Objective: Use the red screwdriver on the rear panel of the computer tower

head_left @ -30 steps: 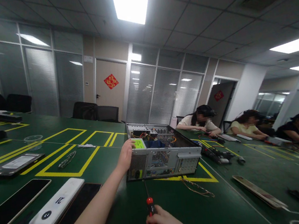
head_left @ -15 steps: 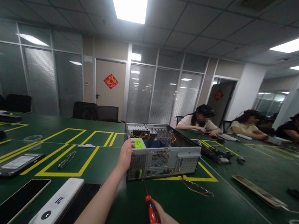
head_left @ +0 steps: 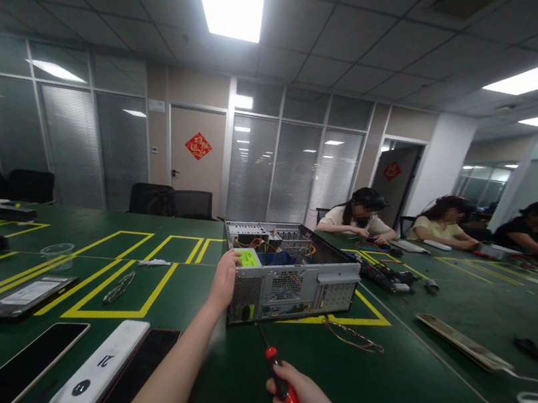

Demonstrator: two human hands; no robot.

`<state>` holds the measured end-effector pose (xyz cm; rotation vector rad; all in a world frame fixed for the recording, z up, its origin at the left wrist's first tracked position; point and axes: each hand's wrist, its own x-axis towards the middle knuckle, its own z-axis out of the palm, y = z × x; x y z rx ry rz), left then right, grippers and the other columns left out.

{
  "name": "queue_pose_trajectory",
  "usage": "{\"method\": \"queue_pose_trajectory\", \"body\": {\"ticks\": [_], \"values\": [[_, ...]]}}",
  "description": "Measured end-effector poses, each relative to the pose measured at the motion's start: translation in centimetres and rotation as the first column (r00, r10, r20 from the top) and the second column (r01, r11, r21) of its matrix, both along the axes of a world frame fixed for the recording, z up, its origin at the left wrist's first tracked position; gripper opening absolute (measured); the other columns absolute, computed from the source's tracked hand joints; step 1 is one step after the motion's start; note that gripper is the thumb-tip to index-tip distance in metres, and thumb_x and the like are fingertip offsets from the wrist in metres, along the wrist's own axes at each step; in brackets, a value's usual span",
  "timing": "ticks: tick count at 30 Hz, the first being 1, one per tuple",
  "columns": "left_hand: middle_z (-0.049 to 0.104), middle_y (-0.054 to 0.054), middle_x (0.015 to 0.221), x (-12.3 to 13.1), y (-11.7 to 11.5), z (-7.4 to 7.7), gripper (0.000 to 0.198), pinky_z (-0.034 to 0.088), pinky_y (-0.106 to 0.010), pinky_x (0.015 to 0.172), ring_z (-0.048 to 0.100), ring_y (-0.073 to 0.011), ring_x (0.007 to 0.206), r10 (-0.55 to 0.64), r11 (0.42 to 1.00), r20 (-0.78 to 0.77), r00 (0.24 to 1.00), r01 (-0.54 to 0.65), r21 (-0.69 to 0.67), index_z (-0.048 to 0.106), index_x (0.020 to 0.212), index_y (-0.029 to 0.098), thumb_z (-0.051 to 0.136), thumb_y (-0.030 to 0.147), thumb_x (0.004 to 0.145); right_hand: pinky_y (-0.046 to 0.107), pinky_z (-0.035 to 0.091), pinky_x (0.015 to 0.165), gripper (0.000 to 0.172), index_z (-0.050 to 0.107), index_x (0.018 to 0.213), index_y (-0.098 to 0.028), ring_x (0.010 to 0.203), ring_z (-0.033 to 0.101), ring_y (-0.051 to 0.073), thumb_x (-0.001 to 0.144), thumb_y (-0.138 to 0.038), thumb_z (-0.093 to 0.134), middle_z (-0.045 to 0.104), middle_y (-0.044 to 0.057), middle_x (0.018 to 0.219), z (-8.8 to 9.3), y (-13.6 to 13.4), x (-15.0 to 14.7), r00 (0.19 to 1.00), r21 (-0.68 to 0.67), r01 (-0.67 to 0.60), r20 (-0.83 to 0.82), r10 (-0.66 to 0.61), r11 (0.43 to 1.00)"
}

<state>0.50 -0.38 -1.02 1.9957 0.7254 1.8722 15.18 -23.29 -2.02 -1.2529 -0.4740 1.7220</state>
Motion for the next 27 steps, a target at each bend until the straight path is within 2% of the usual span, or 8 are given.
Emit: {"method": "queue_pose_trajectory", "body": {"ticks": [9, 18, 21, 23, 27], "values": [[0.07, -0.012, 0.114, 0.1, 0.1, 0.0, 0.048, 0.042, -0.049, 0.116, 0.057, -0.0266, 0.13, -0.013, 1.0, 0.016, 1.0, 0.013, 0.015, 0.065, 0.092, 0.021, 0.029, 0.051, 0.103, 0.015, 0.009, 0.043, 0.027, 0.04, 0.091, -0.025, 0.038, 0.039, 0.004, 0.079, -0.027, 0.065, 0.058, -0.007, 0.061, -0.2, -0.1, 0.1, 1.0, 0.002, 0.01, -0.009, -0.01, 1.0], [0.07, -0.012, 0.117, 0.0, 0.2, -0.1, 0.049, 0.042, -0.049, 0.116, 0.056, -0.0268, 0.131, -0.004, 1.0, -0.003, 1.0, 0.004, -0.001, 0.065, 0.093, 0.021, 0.028, 0.052, 0.103, 0.015, 0.012, 0.042, 0.026, 0.045, 0.095, -0.025, 0.038, 0.04, 0.004, 0.082, -0.032, 0.067, 0.057, -0.007, 0.065, -1.0, 0.2, 0.7, 0.999, -0.018, -0.041, -0.01, 0.041, 0.999], [0.07, -0.012, 0.117, 0.0, 0.2, -0.1, 0.048, 0.042, -0.049, 0.116, 0.056, -0.0267, 0.131, -0.007, 1.0, 0.004, 1.0, 0.007, -0.006, 0.064, 0.092, 0.021, 0.028, 0.052, 0.103, 0.016, 0.015, 0.04, 0.025, 0.044, 0.1, -0.024, 0.038, 0.043, 0.004, 0.086, -0.036, 0.061, 0.058, -0.007, 0.065, -1.7, 0.3, 0.7, 0.996, 0.023, -0.057, 0.065, 0.055, 0.998], [0.07, -0.011, 0.116, 0.0, 0.2, 0.0, 0.048, 0.042, -0.049, 0.117, 0.056, -0.0266, 0.131, -0.011, 1.0, 0.005, 1.0, 0.011, -0.01, 0.064, 0.091, 0.021, 0.029, 0.052, 0.103, 0.017, 0.021, 0.038, 0.026, 0.044, 0.105, -0.023, 0.038, 0.046, 0.006, 0.089, -0.04, 0.055, 0.059, -0.006, 0.066, -2.2, 0.4, 0.6, 0.98, 0.041, -0.122, 0.165, 0.114, 0.992], [0.07, -0.011, 0.117, -0.1, 0.1, 0.1, 0.047, 0.042, -0.049, 0.116, 0.055, -0.0269, 0.131, -0.017, 1.0, 0.0, 1.0, 0.017, -0.013, 0.064, 0.092, 0.021, 0.029, 0.051, 0.103, 0.02, 0.032, 0.038, 0.04, 0.042, 0.118, -0.021, 0.042, 0.056, 0.01, 0.083, -0.033, 0.058, 0.062, -0.004, 0.075, -2.2, 0.5, 0.8, 0.89, 0.023, -0.277, 0.384, 0.247, 0.961]]}}
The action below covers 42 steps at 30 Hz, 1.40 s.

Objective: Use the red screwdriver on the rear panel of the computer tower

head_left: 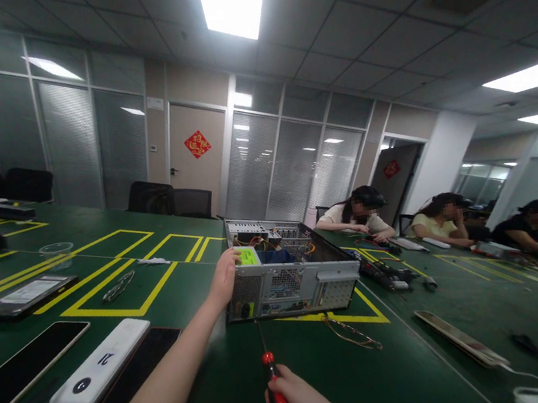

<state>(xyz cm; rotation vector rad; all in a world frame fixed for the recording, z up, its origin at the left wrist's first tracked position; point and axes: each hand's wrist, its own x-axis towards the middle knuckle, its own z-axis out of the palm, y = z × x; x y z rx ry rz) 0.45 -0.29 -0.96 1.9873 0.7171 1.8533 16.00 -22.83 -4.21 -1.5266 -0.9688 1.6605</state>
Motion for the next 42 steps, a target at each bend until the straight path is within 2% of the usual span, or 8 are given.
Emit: {"method": "queue_pose_trajectory", "body": {"ticks": [3, 6, 10, 20, 32, 37, 42], "values": [[0.07, -0.012, 0.117, 0.0, -0.1, 0.0, 0.046, 0.041, -0.05, 0.117, 0.055, -0.0269, 0.131, 0.005, 1.0, 0.002, 1.0, -0.005, -0.009, 0.064, 0.091, 0.021, 0.029, 0.05, 0.103, 0.02, 0.039, 0.04, 0.047, 0.04, 0.128, -0.019, 0.047, 0.06, 0.011, 0.083, -0.023, 0.054, 0.062, -0.003, 0.077, 0.7, 0.0, 0.3, 0.988, -0.005, -0.026, 0.15, 0.026, 1.0], [0.069, -0.012, 0.118, 0.1, -0.1, 0.0, 0.047, 0.042, -0.049, 0.117, 0.055, -0.0268, 0.132, 0.008, 1.0, 0.002, 1.0, -0.008, -0.013, 0.064, 0.092, 0.021, 0.029, 0.05, 0.102, 0.02, 0.041, 0.041, 0.049, 0.04, 0.131, -0.016, 0.048, 0.059, 0.011, 0.084, -0.023, 0.052, 0.059, -0.004, 0.071, 1.1, 0.0, 0.6, 0.973, 0.009, -0.04, 0.23, 0.037, 0.999], [0.069, -0.012, 0.118, 0.0, -0.2, 0.2, 0.049, 0.042, -0.049, 0.116, 0.055, -0.0268, 0.132, 0.005, 1.0, -0.011, 1.0, -0.005, -0.003, 0.064, 0.091, 0.021, 0.028, 0.052, 0.102, 0.02, 0.041, 0.042, 0.055, 0.04, 0.132, -0.016, 0.047, 0.056, 0.012, 0.081, -0.029, 0.056, 0.055, -0.007, 0.064, 0.8, 0.0, 0.8, 0.975, 0.033, -0.038, 0.22, 0.029, 0.999], [0.069, -0.012, 0.115, 0.1, -0.2, 0.2, 0.054, 0.041, -0.049, 0.117, 0.057, -0.027, 0.128, 0.006, 1.0, -0.003, 1.0, -0.006, 0.014, 0.064, 0.089, 0.021, 0.026, 0.058, 0.101, 0.022, 0.037, 0.042, 0.055, 0.04, 0.133, -0.015, 0.045, 0.053, 0.011, 0.08, -0.028, 0.049, 0.051, -0.008, 0.062, 0.5, -0.1, 0.6, 0.972, 0.081, -0.045, 0.234, 0.025, 0.996], [0.07, -0.012, 0.117, 0.0, -0.1, 0.0, 0.047, 0.041, -0.05, 0.117, 0.055, -0.0272, 0.132, 0.01, 1.0, -0.003, 1.0, -0.009, 0.005, 0.065, 0.09, 0.021, 0.029, 0.049, 0.102, 0.023, 0.035, 0.042, 0.059, 0.042, 0.133, -0.017, 0.045, 0.053, 0.011, 0.079, -0.034, 0.056, 0.054, -0.006, 0.069, 0.8, -0.3, 0.5, 0.978, 0.096, -0.013, 0.21, -0.007, 0.995], [0.07, -0.013, 0.116, 0.0, -0.2, 0.2, 0.048, 0.041, -0.051, 0.117, 0.056, -0.0279, 0.131, 0.005, 1.0, -0.001, 1.0, -0.005, 0.016, 0.065, 0.089, 0.021, 0.028, 0.049, 0.103, 0.024, 0.038, 0.045, 0.057, 0.041, 0.135, -0.017, 0.047, 0.054, 0.011, 0.08, -0.028, 0.051, 0.054, -0.006, 0.069, 1.4, -0.5, 0.3, 0.973, 0.08, -0.033, 0.232, 0.014, 0.996], [0.071, -0.012, 0.115, 0.1, -0.1, 0.2, 0.046, 0.041, -0.05, 0.117, 0.057, -0.0266, 0.129, -0.002, 1.0, 0.009, 1.0, 0.002, 0.004, 0.064, 0.089, 0.022, 0.03, 0.05, 0.102, 0.024, 0.033, 0.041, 0.053, 0.043, 0.131, -0.016, 0.041, 0.048, 0.009, 0.08, -0.027, 0.048, 0.051, -0.008, 0.066, 0.9, -0.3, 0.2, 0.977, 0.097, -0.011, 0.213, -0.01, 0.995]]}}
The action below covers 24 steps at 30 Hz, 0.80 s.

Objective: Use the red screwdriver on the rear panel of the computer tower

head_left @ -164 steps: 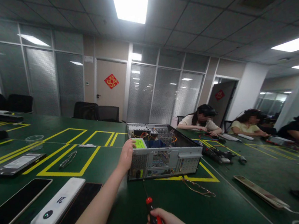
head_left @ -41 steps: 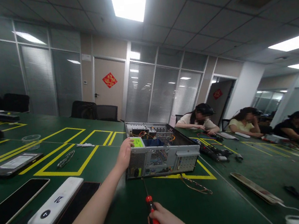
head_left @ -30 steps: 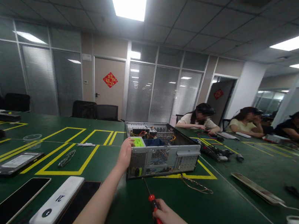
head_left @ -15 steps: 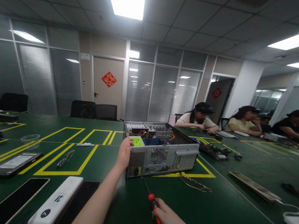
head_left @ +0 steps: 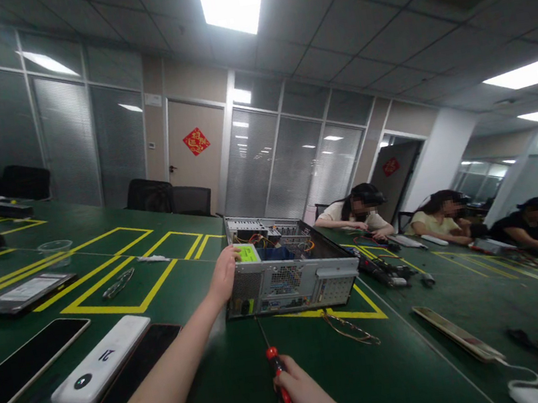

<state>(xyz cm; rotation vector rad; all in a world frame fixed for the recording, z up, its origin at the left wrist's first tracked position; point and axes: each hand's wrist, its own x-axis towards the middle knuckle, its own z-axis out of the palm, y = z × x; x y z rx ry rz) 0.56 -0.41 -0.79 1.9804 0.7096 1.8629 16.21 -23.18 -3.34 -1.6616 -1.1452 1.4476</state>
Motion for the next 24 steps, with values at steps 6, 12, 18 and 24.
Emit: {"method": "queue_pose_trajectory", "body": {"ticks": [6, 12, 18, 24], "values": [[0.071, -0.012, 0.115, 0.0, 0.0, 0.0, 0.042, 0.041, -0.051, 0.117, 0.057, -0.0269, 0.13, 0.002, 1.0, 0.001, 1.0, -0.002, 0.003, 0.064, 0.089, 0.022, 0.031, 0.045, 0.102, 0.023, 0.038, 0.044, 0.052, 0.045, 0.129, -0.018, 0.048, 0.056, 0.011, 0.079, -0.029, 0.058, 0.058, -0.003, 0.074, 0.4, -0.1, 0.4, 0.997, -0.029, 0.039, -0.071, -0.041, 0.999], [0.071, -0.012, 0.115, -0.1, 0.0, 0.0, 0.045, 0.042, -0.05, 0.117, 0.057, -0.0271, 0.13, 0.007, 1.0, -0.005, 1.0, -0.007, 0.006, 0.064, 0.089, 0.022, 0.03, 0.048, 0.102, 0.022, 0.037, 0.044, 0.048, 0.045, 0.128, -0.019, 0.048, 0.056, 0.01, 0.083, -0.029, 0.06, 0.059, -0.004, 0.076, -0.2, -0.1, 0.4, 0.991, -0.012, 0.033, -0.127, -0.034, 0.999], [0.07, -0.012, 0.114, 0.0, 0.1, -0.1, 0.047, 0.041, -0.05, 0.118, 0.058, -0.0273, 0.129, 0.007, 1.0, 0.003, 1.0, -0.007, 0.006, 0.064, 0.089, 0.022, 0.029, 0.052, 0.102, 0.022, 0.045, 0.054, 0.046, 0.045, 0.113, -0.026, 0.058, 0.065, 0.011, 0.08, -0.038, 0.075, 0.065, -0.005, 0.082, -1.3, 0.0, -0.1, 0.864, -0.13, 0.017, -0.497, -0.08, 0.991], [0.07, -0.012, 0.117, -0.1, 0.0, -0.1, 0.047, 0.041, -0.049, 0.117, 0.056, -0.0271, 0.131, 0.002, 1.0, -0.004, 1.0, -0.002, -0.001, 0.064, 0.09, 0.021, 0.029, 0.051, 0.103, 0.019, 0.041, 0.053, 0.036, 0.043, 0.111, -0.028, 0.064, 0.069, 0.015, 0.085, -0.034, 0.068, 0.071, 0.001, 0.083, -1.1, 0.5, 1.3, 0.744, -0.281, -0.149, -0.663, -0.08, 0.948]]}}
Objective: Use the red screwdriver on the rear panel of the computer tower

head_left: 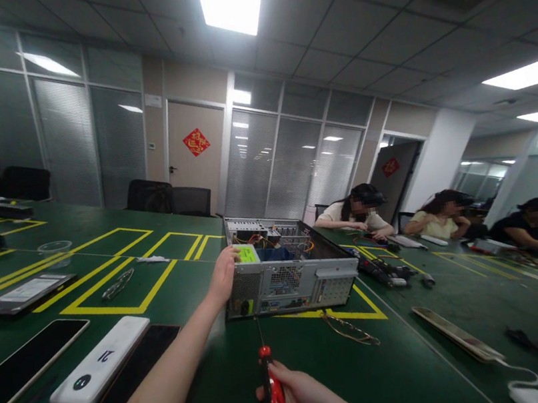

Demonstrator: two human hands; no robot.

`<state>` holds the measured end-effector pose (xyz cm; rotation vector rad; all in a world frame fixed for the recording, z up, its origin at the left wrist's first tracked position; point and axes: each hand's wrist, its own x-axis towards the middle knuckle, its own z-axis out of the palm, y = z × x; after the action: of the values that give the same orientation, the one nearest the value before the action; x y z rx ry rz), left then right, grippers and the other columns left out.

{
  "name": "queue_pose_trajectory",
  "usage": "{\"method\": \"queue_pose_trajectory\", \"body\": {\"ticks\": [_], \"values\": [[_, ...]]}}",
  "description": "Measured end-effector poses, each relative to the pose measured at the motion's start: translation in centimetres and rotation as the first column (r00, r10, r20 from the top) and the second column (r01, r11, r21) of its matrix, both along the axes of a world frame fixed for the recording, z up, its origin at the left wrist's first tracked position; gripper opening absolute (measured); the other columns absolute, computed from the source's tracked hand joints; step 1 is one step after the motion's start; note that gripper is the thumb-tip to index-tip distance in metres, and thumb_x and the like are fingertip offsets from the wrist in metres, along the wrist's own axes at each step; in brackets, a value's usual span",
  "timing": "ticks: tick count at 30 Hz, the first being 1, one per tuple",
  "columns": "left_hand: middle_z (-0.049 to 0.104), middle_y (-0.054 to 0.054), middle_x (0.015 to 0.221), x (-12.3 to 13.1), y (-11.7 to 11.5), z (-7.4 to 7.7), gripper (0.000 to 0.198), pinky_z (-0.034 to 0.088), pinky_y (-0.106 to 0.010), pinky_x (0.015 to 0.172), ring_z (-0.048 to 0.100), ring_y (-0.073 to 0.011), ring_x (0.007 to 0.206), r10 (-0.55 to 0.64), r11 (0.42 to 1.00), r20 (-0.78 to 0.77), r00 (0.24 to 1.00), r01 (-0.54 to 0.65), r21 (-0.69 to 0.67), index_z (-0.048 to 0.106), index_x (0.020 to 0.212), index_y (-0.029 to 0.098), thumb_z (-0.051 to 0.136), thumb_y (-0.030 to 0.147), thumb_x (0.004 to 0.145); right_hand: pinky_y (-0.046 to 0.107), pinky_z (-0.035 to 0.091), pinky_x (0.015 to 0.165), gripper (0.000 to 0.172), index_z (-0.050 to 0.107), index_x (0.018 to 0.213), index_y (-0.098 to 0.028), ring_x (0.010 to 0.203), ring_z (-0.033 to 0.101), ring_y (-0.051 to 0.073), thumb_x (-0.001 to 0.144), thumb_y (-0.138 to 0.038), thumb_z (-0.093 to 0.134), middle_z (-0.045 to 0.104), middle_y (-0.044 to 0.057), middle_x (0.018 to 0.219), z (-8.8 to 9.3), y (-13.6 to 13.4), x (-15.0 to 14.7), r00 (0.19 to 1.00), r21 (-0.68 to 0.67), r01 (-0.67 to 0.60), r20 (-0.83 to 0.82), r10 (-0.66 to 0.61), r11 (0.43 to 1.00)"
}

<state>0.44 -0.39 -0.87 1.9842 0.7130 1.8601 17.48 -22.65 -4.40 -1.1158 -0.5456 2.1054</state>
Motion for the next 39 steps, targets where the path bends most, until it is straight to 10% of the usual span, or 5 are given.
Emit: {"method": "queue_pose_trajectory", "body": {"ticks": [9, 15, 21, 32, 39], "values": [[0.069, -0.012, 0.117, 0.0, -0.1, 0.0, 0.052, 0.042, -0.049, 0.116, 0.057, -0.0265, 0.129, 0.009, 1.0, -0.008, 1.0, -0.009, 0.013, 0.064, 0.091, 0.021, 0.027, 0.056, 0.102, 0.03, 0.048, 0.074, 0.08, 0.048, 0.123, -0.025, 0.081, 0.074, 0.02, 0.056, -0.023, 0.092, 0.073, 0.002, 0.094, -1.0, 0.6, 1.3, 0.987, 0.206, -0.157, 0.062, 0.147, 0.966], [0.069, -0.012, 0.116, 0.1, 0.0, 0.0, 0.05, 0.042, -0.049, 0.117, 0.057, -0.0266, 0.13, 0.012, 1.0, -0.003, 1.0, -0.011, 0.021, 0.064, 0.091, 0.021, 0.028, 0.053, 0.103, 0.018, 0.042, 0.056, 0.035, 0.056, 0.088, -0.018, 0.057, 0.06, 0.008, 0.071, -0.027, 0.085, 0.061, -0.004, 0.066, -1.5, 0.7, 0.5, 0.982, 0.081, 0.151, 0.103, -0.159, 0.985], [0.07, -0.012, 0.116, 0.0, 0.0, -0.1, 0.048, 0.042, -0.049, 0.116, 0.057, -0.0265, 0.129, 0.016, 0.999, -0.005, 1.0, -0.016, 0.03, 0.064, 0.092, 0.021, 0.028, 0.051, 0.103, 0.012, 0.027, 0.043, 0.016, 0.056, 0.093, -0.019, 0.047, 0.05, 0.004, 0.087, -0.025, 0.07, 0.068, 0.003, 0.078, -1.3, 0.8, 0.7, 0.995, -0.105, 0.099, -0.006, -0.1, 0.99], [0.07, -0.011, 0.117, 0.0, 0.2, -0.1, 0.046, 0.042, -0.05, 0.117, 0.058, -0.0263, 0.129, 0.017, 1.0, -0.02, 1.0, -0.016, 0.018, 0.065, 0.091, 0.021, 0.029, 0.048, 0.103, 0.031, 0.048, 0.075, 0.073, 0.051, 0.113, -0.022, 0.078, 0.072, 0.019, 0.052, -0.017, 0.091, 0.074, 0.006, 0.094, -0.4, 1.0, 2.2, 0.972, 0.161, -0.233, 0.066, 0.225, 0.959], [0.07, -0.011, 0.117, 0.1, 0.2, -0.1, 0.044, 0.042, -0.049, 0.117, 0.057, -0.0258, 0.129, 0.007, 1.0, -0.011, 1.0, -0.007, 0.028, 0.065, 0.092, 0.021, 0.031, 0.046, 0.103, 0.02, 0.042, 0.058, 0.038, 0.057, 0.089, -0.016, 0.061, 0.062, 0.009, 0.064, -0.019, 0.086, 0.063, -0.002, 0.072, -1.3, 0.6, 0.7, 0.995, 0.124, 0.017, 0.098, -0.029, 0.992]]}}
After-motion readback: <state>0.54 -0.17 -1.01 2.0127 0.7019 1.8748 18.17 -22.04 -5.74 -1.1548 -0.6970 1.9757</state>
